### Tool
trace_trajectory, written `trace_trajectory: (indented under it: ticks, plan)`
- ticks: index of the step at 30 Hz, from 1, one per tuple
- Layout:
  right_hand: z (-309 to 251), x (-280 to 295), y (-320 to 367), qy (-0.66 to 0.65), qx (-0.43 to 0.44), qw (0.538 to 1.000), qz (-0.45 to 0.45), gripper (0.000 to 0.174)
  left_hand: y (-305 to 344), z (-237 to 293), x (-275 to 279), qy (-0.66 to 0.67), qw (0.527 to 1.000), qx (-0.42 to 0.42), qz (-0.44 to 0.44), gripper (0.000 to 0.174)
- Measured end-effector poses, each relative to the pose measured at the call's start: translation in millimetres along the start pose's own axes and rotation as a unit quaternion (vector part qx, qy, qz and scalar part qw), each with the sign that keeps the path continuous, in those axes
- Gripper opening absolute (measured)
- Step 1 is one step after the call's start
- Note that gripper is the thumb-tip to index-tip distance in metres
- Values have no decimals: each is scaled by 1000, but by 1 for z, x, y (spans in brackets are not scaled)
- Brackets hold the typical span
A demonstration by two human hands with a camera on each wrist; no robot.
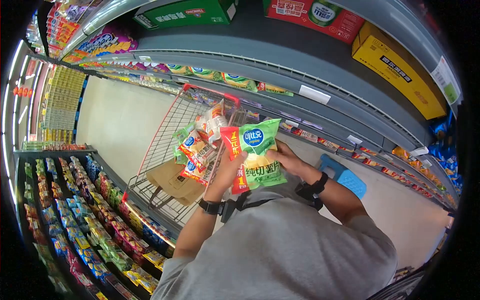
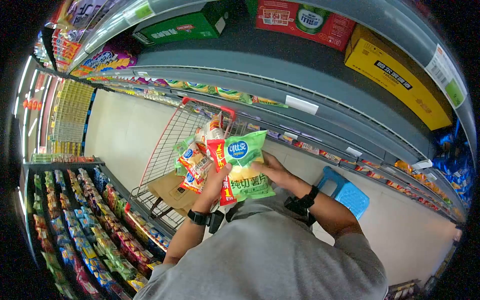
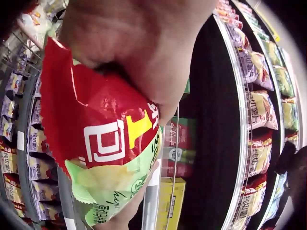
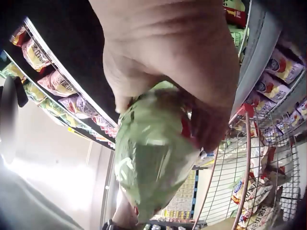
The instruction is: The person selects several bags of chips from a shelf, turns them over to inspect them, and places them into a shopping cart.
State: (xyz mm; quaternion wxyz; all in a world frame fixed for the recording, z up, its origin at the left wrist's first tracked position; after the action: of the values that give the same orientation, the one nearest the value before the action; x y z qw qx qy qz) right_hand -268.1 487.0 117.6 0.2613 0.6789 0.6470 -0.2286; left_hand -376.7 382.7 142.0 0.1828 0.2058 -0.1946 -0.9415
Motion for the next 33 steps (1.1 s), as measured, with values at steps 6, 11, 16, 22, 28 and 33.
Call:
trace_trajectory:
  ticks: [6,11,16,22,28,33]
  plan:
    - [-11,32,6,37,25,985,166,58,-17,26,-2,-211,970,-112,41,51]
    - [-18,49,-1,259,24,924,279,68,-27,29,-4,-292,953,-59,-57,62]
    - [-58,-30,-14,347,56,921,168,78,-32,72,-2,-189,964,-171,-72,66]
    - [-56,-13,-13,318,66,926,191,68,-45,68,42,-175,981,-77,-43,50]
    - [-17,-6,-24,-33,43,989,137,62,-50,30,37,26,995,42,-91,49]
    - [-4,-18,-39,-171,-32,976,133,60,-47,17,32,153,975,128,-96,46]
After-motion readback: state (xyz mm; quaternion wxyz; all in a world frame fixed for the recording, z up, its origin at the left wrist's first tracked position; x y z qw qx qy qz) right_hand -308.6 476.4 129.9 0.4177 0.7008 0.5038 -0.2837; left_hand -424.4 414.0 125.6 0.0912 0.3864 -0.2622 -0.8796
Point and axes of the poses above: each hand's wrist, its own y-axis away from the middle knuckle, its own x-axis out of the back of the hand, z = x × y, the point moved 9 cm from there along -y, towards the middle knuckle, and after that the axes turned 13 degrees about -z, right-handed, at the moved point
